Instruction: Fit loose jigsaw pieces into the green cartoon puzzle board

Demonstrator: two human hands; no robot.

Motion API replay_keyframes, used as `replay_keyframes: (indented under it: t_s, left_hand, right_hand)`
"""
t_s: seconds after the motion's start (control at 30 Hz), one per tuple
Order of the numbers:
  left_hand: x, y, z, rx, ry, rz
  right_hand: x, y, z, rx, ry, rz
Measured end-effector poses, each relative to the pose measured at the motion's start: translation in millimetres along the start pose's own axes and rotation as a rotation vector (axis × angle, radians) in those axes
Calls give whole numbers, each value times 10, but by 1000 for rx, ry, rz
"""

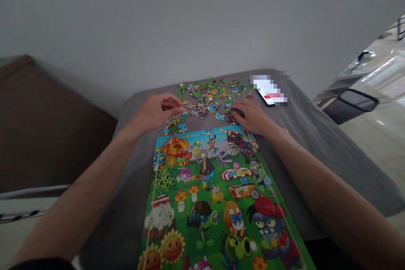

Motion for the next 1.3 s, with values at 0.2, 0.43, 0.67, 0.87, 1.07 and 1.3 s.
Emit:
replay_keyframes:
  t_s: [0.2, 0.43, 0.67, 0.87, 1.07, 1.3]
  left_hand:
    - [-286, 837, 217, -4, 188, -381]
    - [-363, 951, 234, 99, 184, -459]
    - [-336, 955, 142, 202, 175, -441]
    - [-331, 950, 124, 97, 106, -409]
    - [-252, 942, 88, 21, 81, -520]
    - [-241, 1039, 299, -73, 149, -679]
  right_hand:
    - [-6, 3, 6, -16, 7, 5]
    - [5, 10, -40, -7, 14, -9]
    - [-5, 17, -51, -20, 8, 0]
    - [8, 24, -40, 17, 17, -13]
    - [19, 28, -48, 23, 24, -16]
    - [18, 32, -36, -3, 27, -34]
Point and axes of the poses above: each hand's wrist, its own y-axis away from the middle knuckle, its own x-axis out of the back of the hand, z = x × y, the point moved 2 cm from there along -y, towards the middle knuckle, and after that the axes turned 1 degree about -y, right-handed, at the moved point
